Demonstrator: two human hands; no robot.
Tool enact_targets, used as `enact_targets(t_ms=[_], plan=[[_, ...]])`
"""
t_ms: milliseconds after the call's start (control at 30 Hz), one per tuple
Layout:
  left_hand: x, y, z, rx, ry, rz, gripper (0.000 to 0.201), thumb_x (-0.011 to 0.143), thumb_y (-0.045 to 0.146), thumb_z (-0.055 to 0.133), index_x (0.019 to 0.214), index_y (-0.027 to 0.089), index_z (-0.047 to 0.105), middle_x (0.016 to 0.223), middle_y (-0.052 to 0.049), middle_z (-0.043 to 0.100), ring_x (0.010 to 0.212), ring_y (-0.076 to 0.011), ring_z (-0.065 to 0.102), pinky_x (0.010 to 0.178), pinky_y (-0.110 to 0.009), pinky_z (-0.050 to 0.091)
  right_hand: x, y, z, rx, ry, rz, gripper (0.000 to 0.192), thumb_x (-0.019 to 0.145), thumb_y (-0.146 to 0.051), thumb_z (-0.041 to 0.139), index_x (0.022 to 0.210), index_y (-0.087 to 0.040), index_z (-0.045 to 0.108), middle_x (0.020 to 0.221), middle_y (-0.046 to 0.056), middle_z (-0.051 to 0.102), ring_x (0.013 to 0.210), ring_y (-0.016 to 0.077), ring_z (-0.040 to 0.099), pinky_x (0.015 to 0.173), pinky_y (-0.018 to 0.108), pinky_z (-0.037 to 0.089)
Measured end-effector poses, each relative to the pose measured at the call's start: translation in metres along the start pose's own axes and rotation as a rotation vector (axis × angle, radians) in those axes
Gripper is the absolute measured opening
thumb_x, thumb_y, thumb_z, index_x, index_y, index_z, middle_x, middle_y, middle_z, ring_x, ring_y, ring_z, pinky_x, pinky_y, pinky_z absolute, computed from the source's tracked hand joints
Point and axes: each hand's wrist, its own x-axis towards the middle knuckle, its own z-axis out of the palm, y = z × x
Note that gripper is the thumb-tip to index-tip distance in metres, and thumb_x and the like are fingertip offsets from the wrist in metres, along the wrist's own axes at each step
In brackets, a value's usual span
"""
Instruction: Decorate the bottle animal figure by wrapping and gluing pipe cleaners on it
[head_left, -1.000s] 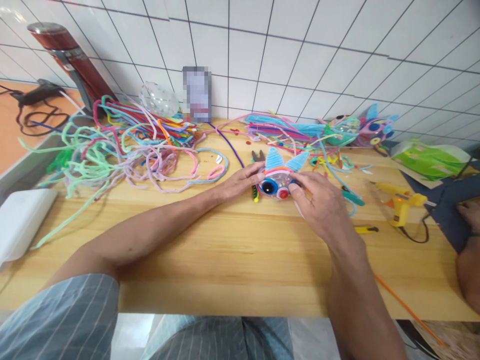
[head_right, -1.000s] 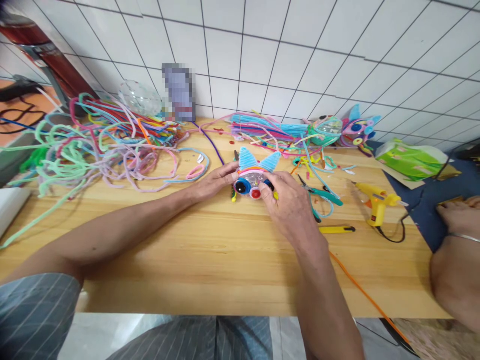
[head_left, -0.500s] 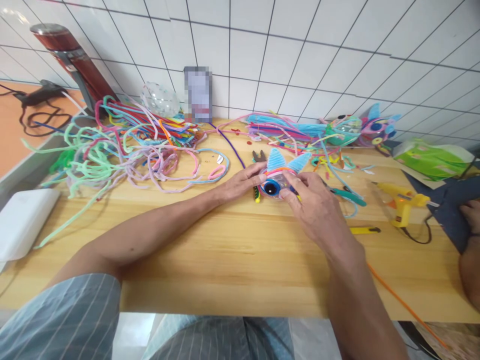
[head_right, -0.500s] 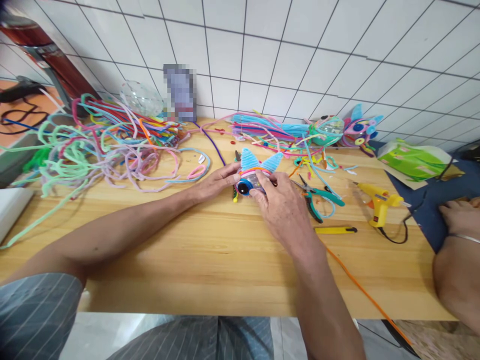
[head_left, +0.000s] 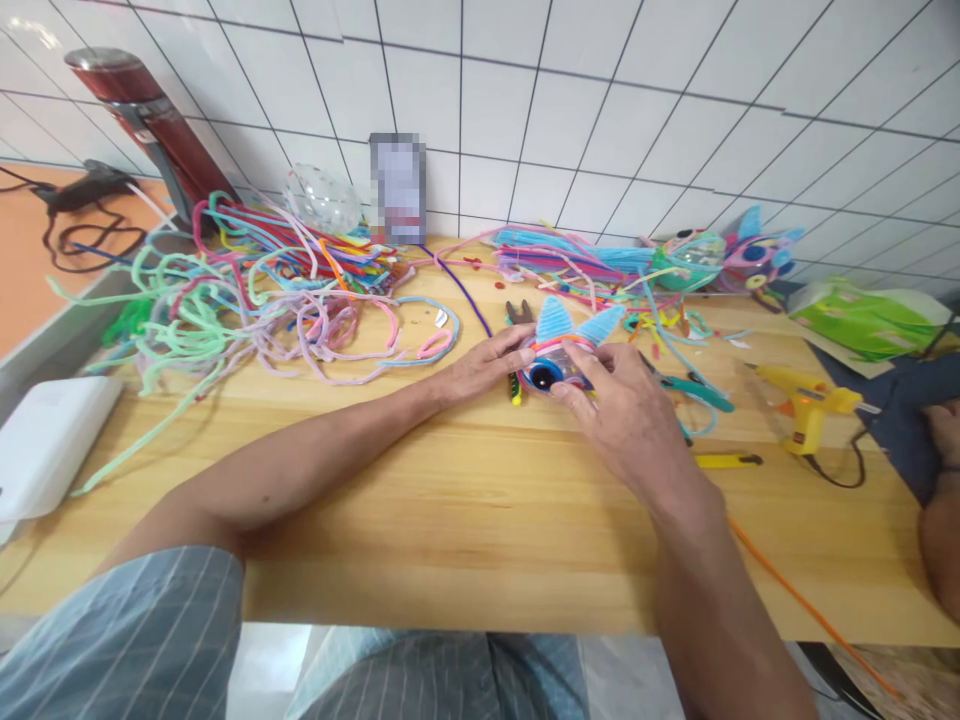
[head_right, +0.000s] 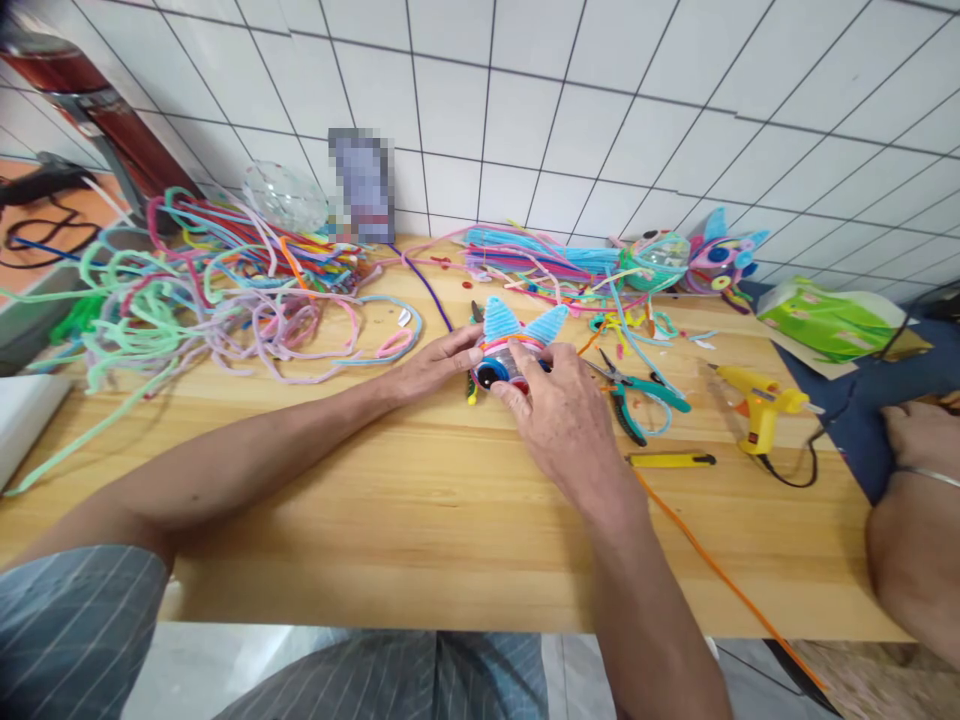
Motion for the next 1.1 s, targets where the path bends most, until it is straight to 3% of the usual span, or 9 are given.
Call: enact_targets(t_ms=[267, 467, 667, 833, 900, 1000, 1100], plan=[[0.001, 0.002, 0.002, 0.009, 0.029, 0.007, 0.072, 0.103, 0.070, 0.064, 0.159, 0.025, 0.062, 0.166, -0.011, 0.061, 0.158, -0.0354, 0.052, 0.136, -0.051, 0.038, 0.005, 0.010, 0.007, 0.072, 0.073, 0.020, 0.048, 0.109, -0.046, 0.054, 0.143, -0.021, 0.076, 0.115, 0.016, 0.069, 0.104, 0.0319, 0.069, 0.095, 0.051, 0.060], [0.002, 0.005, 0.004, -0.005, 0.046, 0.030, 0.075, 0.101, 0.073, 0.064, 0.158, 0.025, 0.063, 0.168, -0.011, 0.059, 0.159, -0.0348, 0.052, 0.136, -0.049, 0.039, 0.008, 0.021, 0.013, 0.227, 0.118, 0.070, 0.050, 0.110, -0.052, 0.051, 0.145, -0.025, 0.074, 0.116, 0.013, 0.072, 0.110, 0.0314, 0.069, 0.101, 0.051, 0.058], [0.004, -0.003, 0.005, -0.034, 0.096, -0.014, 0.082, 0.099, 0.079, 0.062, 0.160, 0.023, 0.061, 0.171, -0.012, 0.056, 0.162, -0.0362, 0.048, 0.137, -0.050, 0.038, 0.011, 0.032, 0.012, 0.600, 0.271, 0.295, 0.058, 0.108, -0.068, 0.049, 0.137, -0.024, 0.075, 0.106, 0.008, 0.080, 0.098, 0.0254, 0.074, 0.095, 0.045, 0.059], [0.006, -0.011, 0.006, -0.076, 0.141, -0.002, 0.090, 0.098, 0.084, 0.058, 0.160, 0.018, 0.059, 0.171, -0.017, 0.055, 0.161, -0.0383, 0.051, 0.136, -0.055, 0.038, 0.018, 0.048, 0.005, 1.022, 0.405, 0.507, 0.064, 0.097, -0.082, 0.058, 0.109, -0.022, 0.079, 0.091, 0.006, 0.077, 0.081, 0.0202, 0.072, 0.078, 0.036, 0.060], [0.006, -0.008, 0.006, -0.084, 0.144, 0.019, 0.087, 0.099, 0.083, 0.055, 0.158, 0.018, 0.061, 0.168, -0.017, 0.058, 0.158, -0.0372, 0.053, 0.135, -0.053, 0.040, 0.020, 0.053, -0.002, 1.186, 0.376, 0.520, 0.056, 0.093, -0.078, 0.066, 0.104, -0.023, 0.078, 0.092, 0.006, 0.076, 0.083, 0.0209, 0.073, 0.078, 0.037, 0.061], [0.004, -0.002, 0.006, -0.073, 0.160, 0.034, 0.084, 0.102, 0.081, 0.052, 0.154, 0.016, 0.063, 0.166, -0.018, 0.059, 0.156, -0.0356, 0.056, 0.134, -0.053, 0.040, 0.020, 0.054, -0.014, 1.298, 0.283, 0.474, 0.035, 0.084, -0.052, 0.086, 0.104, -0.026, 0.077, 0.098, 0.004, 0.077, 0.091, 0.0209, 0.073, 0.082, 0.038, 0.062], [0.001, 0.001, 0.006, -0.061, 0.198, 0.030, 0.084, 0.102, 0.083, 0.049, 0.149, 0.016, 0.066, 0.163, -0.019, 0.062, 0.151, -0.0347, 0.060, 0.133, -0.054, 0.041, 0.016, 0.050, -0.022, 1.291, 0.247, 0.443, 0.034, 0.071, -0.028, 0.091, 0.101, -0.028, 0.076, 0.100, 0.001, 0.076, 0.092, 0.0203, 0.073, 0.082, 0.039, 0.061]])
